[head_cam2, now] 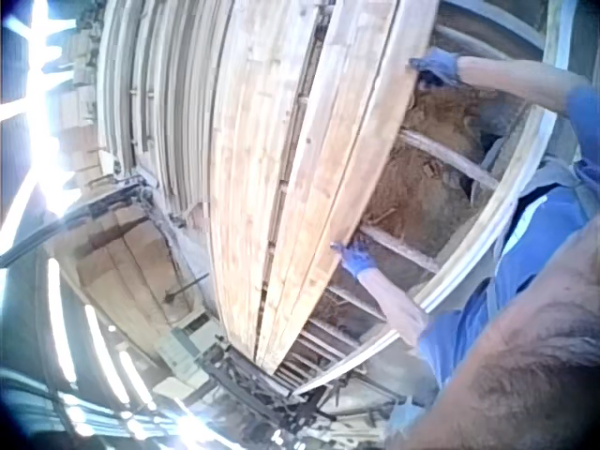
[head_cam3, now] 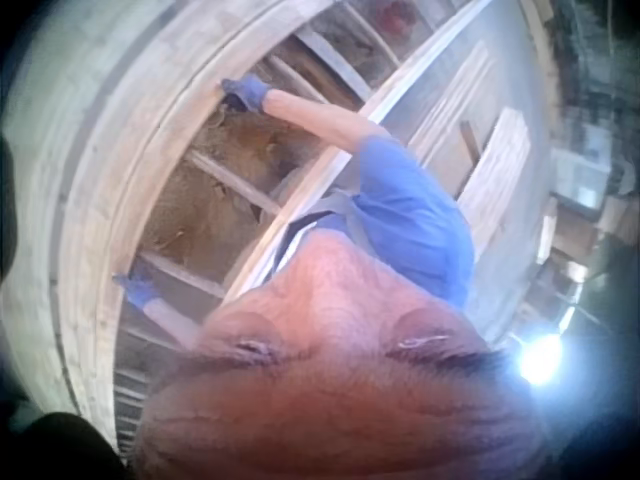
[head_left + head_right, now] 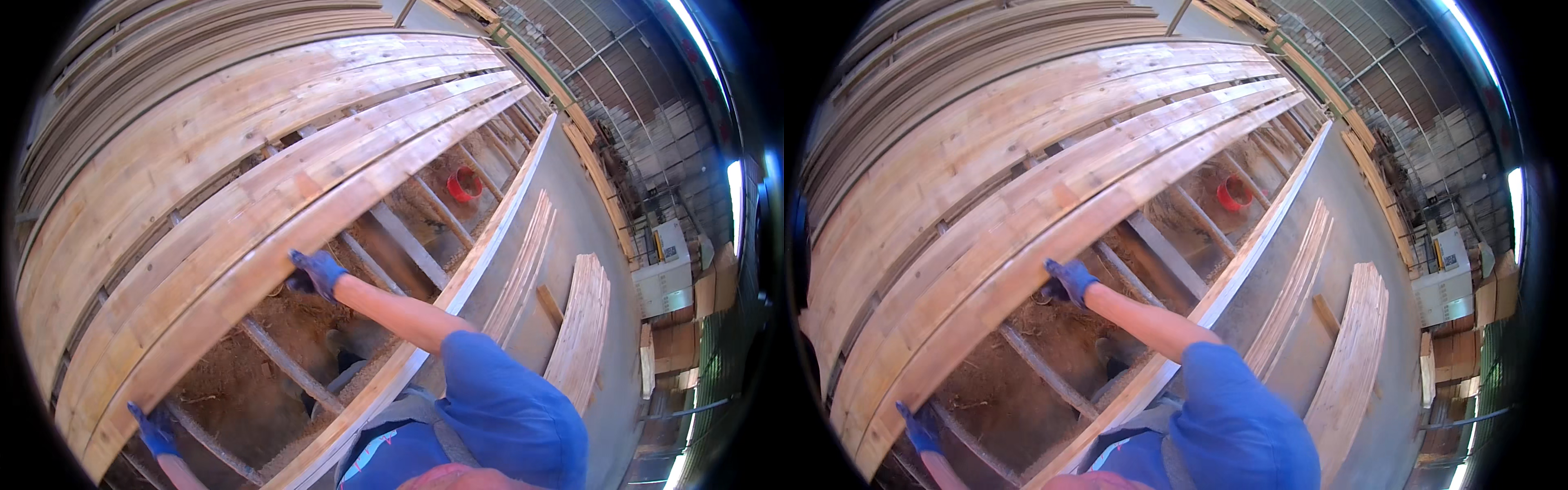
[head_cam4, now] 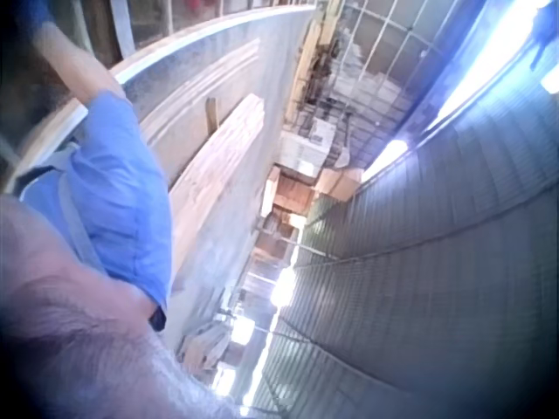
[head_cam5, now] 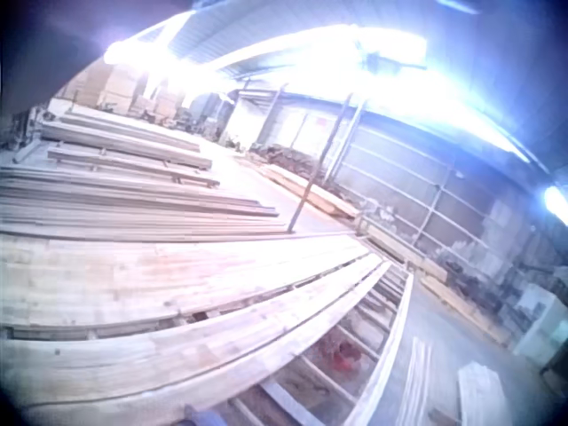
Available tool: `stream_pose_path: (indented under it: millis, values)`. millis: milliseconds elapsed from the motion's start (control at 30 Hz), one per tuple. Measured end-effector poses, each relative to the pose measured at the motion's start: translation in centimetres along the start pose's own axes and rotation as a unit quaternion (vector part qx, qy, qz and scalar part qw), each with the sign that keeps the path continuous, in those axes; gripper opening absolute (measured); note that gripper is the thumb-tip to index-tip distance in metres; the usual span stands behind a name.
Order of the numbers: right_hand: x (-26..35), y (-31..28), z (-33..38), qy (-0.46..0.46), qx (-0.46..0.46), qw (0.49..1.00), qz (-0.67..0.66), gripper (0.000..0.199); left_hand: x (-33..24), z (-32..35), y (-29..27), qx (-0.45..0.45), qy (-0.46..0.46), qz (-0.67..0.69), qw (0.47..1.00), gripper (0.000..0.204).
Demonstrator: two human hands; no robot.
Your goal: The person applies a white substance to wooden planks using a brush, then lifts and stacks them onto a large curved wooden framework. They measure the structure with a tape measure and place additional planks into the assembly.
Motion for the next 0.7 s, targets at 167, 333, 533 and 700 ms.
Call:
stream_pose_path:
  millis: [167, 333, 533, 700]
  values:
    - [2.0, 1.1, -1.0, -0.030, -0.067, 0.997, 0.014, 0.040, -2.0, -1.5, -2.4, -0.135, 0.000, -0.102, 0.986, 0.068]
    - [-3.9, -4.1, 6.8, 0.068, -0.033, 0.995, 0.060, 0.042, 5.0, 8.0, -3.5, 0.032, -0.143, -0.073, 0.987, 0.048]
    - [-4.9, -4.6, 6.7, 0.154, 0.006, 0.986, 0.064, 0.042, 6.5, 8.0, -4.7, -0.027, -0.171, -0.082, 0.982, 0.053]
    - [-3.0, -1.8, -1.2, 0.158, -0.018, 0.987, 0.024, 0.036, 3.0, -0.4, -6.4, -0.080, -0.123, -0.059, 0.987, 0.061]
Point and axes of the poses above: each hand's wrist, its own z-axis away from the middle knuckle, its own y-axis out of the palm, x = y × z, the point moved 9 cm from there along -z, towards the middle knuckle
